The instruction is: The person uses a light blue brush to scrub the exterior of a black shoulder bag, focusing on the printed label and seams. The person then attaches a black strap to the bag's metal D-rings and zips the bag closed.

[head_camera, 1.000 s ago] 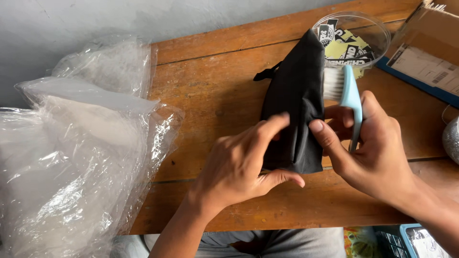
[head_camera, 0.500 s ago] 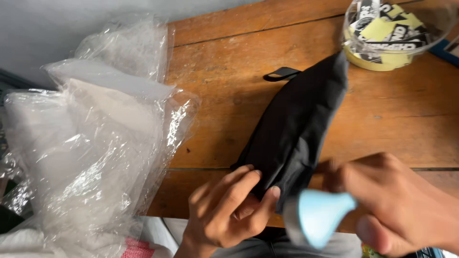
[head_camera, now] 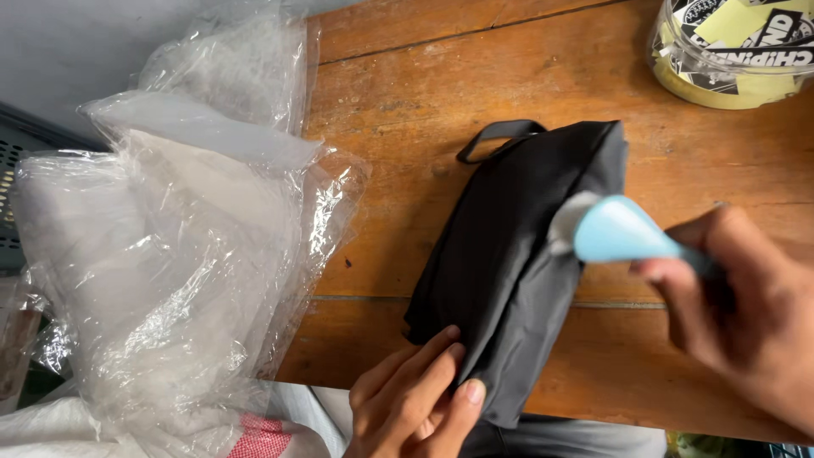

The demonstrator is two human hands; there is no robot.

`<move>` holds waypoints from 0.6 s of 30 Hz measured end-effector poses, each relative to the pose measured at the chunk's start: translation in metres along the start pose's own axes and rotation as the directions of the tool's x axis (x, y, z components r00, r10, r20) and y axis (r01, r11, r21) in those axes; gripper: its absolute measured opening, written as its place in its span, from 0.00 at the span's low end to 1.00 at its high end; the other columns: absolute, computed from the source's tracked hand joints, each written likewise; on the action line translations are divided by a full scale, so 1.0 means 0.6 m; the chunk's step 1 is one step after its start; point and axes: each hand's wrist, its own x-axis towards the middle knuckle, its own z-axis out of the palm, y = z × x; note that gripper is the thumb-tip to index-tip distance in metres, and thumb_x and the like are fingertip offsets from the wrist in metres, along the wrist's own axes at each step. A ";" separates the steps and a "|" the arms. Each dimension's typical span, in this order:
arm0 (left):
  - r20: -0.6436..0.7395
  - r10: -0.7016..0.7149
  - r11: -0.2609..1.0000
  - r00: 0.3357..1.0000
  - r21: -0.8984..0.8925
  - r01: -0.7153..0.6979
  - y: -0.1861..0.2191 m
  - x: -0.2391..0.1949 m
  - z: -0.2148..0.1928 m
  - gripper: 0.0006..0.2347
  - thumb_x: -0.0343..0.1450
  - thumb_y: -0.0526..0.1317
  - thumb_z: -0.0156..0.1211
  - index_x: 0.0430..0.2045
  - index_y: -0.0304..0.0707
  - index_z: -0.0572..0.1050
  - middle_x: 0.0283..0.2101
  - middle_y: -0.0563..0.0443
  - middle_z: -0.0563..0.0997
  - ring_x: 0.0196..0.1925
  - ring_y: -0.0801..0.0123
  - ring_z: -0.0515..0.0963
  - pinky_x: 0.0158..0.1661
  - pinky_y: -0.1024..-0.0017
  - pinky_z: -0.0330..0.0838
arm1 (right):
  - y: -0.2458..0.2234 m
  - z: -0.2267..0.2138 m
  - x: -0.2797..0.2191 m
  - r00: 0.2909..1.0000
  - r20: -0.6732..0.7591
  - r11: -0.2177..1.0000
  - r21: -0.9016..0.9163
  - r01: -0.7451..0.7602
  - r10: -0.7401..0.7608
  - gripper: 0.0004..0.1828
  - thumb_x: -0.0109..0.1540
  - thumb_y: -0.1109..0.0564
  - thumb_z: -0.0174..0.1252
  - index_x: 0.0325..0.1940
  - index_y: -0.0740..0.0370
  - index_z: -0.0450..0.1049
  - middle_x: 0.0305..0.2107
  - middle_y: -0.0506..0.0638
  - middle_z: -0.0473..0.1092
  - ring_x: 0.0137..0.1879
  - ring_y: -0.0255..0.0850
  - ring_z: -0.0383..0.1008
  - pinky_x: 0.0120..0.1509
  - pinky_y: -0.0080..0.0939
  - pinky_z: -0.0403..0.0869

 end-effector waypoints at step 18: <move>-0.326 -0.014 0.982 0.945 -0.180 -0.047 -0.050 -0.066 0.049 0.07 0.79 0.36 0.42 0.47 0.39 0.68 0.39 0.43 0.82 0.35 0.63 0.93 0.26 0.78 0.80 | -0.002 0.027 0.007 0.879 0.085 0.865 0.246 0.438 -0.470 0.13 0.64 0.46 0.53 0.33 0.56 0.67 0.16 0.43 0.59 0.16 0.41 0.56 0.21 0.40 0.60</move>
